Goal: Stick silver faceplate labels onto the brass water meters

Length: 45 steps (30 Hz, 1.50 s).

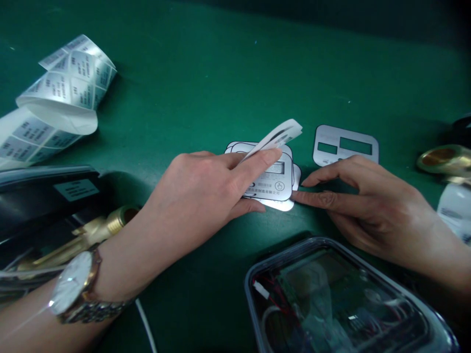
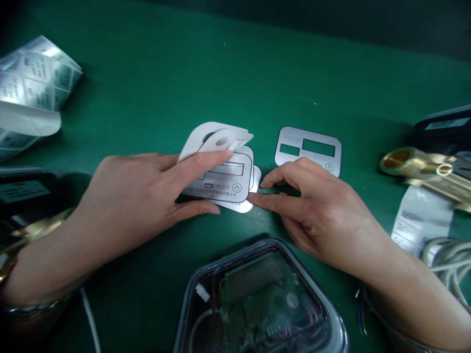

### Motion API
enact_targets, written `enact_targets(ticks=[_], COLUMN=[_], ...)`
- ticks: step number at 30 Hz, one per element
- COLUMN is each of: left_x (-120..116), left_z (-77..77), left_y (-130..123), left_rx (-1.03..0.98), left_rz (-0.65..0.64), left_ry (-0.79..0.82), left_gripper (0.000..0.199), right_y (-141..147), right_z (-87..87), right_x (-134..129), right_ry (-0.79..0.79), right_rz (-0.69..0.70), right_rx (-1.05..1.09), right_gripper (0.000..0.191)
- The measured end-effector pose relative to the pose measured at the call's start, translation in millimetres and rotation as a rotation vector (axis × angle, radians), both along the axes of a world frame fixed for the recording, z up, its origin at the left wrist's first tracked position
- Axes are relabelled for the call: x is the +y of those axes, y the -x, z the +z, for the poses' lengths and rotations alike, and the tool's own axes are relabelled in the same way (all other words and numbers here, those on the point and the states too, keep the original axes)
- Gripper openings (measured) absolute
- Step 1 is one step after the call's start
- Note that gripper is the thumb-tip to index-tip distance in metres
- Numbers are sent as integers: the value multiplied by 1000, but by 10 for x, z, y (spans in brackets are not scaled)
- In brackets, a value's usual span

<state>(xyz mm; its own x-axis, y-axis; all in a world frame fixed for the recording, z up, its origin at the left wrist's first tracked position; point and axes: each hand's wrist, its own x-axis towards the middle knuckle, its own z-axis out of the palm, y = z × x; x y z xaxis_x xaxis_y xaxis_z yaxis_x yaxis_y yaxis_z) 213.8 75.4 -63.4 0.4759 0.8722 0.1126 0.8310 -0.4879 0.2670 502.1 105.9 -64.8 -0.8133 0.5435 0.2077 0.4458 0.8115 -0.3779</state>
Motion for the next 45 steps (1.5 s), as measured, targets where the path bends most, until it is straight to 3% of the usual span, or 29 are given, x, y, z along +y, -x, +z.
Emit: enact_targets(ticks=[13,17,21,23,26,29,31,37,41,43,45], left_x=[3,11,16,20,25,20,14,-50,-109,-148,-224], left_z=[26,54,85,100,113,107,99,98,107,185,355], left_y=[-15,-26,-29,-22,-2,17,19,-21,-26,-33,-56], left_rx=[139,169,166,134,37,-84,-94,18,-34,-76,-198], left_rz=[-29,-19,-12,-17,-33,-36,-52,-57,-160,-172,-136], left_ry=[-102,-87,-61,-41,-7,-6,-28,-82,-84,-100,-125], left_gripper=[76,70,63,60,77,102,107,88,87,92,82], right_y=[16,111,235,272,304,328,335,180,-27,-78,-55], right_z=[3,56,1,-45,-50,43,131,382,577,697,832], right_x=[13,-9,-7,11,39,41,14,-195,-407,-525,-648], right_ry=[-11,-18,-5,-3,-52,-117,-120,0,79,174,281], right_rz=[15,-106,-66,-36,-85,-174,-222,-423,-626,-679,-685], right_rx=[13,78,93,80,103,154,170,246,343,455,567], right_gripper=[39,23,41,37,27,16,12,12,14,18,20])
